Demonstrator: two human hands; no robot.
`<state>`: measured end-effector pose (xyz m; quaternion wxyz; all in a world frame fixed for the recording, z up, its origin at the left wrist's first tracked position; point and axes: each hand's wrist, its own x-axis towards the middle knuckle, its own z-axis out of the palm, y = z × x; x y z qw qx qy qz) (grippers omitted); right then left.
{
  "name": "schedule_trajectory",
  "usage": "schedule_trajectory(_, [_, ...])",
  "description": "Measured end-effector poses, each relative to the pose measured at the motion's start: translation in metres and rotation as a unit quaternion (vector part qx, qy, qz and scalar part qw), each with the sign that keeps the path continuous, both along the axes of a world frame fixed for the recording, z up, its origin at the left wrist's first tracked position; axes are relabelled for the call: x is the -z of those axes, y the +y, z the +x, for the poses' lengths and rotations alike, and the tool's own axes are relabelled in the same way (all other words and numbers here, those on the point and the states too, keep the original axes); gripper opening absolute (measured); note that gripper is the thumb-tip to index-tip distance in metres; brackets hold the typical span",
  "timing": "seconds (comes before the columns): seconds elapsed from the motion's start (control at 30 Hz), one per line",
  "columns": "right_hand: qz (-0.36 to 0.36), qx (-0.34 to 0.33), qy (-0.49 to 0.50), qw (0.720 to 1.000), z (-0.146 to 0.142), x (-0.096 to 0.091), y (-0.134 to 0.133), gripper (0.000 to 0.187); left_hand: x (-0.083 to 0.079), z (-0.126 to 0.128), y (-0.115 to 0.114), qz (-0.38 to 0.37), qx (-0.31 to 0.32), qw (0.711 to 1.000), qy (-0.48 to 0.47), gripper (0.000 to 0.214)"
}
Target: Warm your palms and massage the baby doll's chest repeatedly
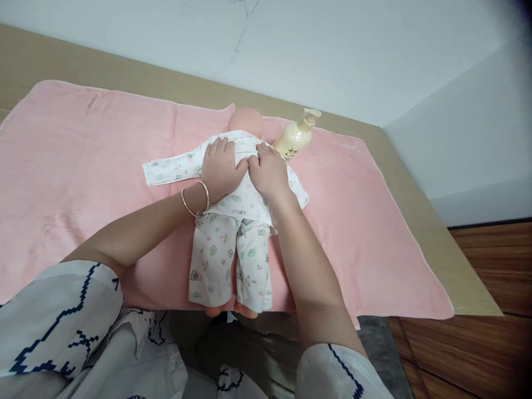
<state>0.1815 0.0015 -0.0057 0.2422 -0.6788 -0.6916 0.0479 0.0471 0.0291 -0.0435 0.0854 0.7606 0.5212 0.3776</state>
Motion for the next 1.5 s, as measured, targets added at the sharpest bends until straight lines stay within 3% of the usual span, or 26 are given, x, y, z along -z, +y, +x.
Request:
schedule_trajectory(0.27, [0.024,-0.025,0.011,0.999,0.008,0.005,0.004,0.037,-0.004,-0.005,-0.007,0.047,0.038,0.998,0.003,0.028])
schedule_trajectory(0.4, [0.017,-0.03,0.009,0.999,0.007,0.004,0.003,0.04,-0.009,-0.006,-0.012,0.072,0.053,0.995,0.033,0.029])
schedule_trajectory(0.63, [0.011,0.009,-0.067,0.998,-0.015,-0.009,-0.013,0.038,-0.008,-0.003,-0.001,0.024,-0.024,0.999,0.038,0.042])
schedule_trajectory(0.77, [0.003,0.015,-0.089,0.996,-0.022,-0.015,-0.019,0.037,-0.022,-0.003,-0.011,-0.012,-0.018,0.996,0.088,0.04])
schedule_trajectory(0.9, [-0.004,-0.005,-0.048,0.999,-0.009,-0.011,-0.01,0.035,-0.034,-0.003,-0.023,-0.021,-0.011,0.992,0.121,0.031])
schedule_trajectory(1.07, [0.014,-0.019,-0.02,1.0,0.001,-0.003,-0.001,0.035,-0.034,-0.001,-0.023,-0.017,-0.025,0.992,0.123,0.031])
schedule_trajectory(1.33, [-0.022,0.057,-0.094,0.994,-0.027,-0.017,-0.022,0.035,-0.034,-0.001,-0.019,-0.039,-0.032,0.99,0.135,0.035])
schedule_trajectory(1.5, [-0.015,0.026,-0.044,0.999,-0.013,-0.01,-0.011,0.037,-0.035,-0.001,-0.023,-0.041,-0.019,0.991,0.127,0.034])
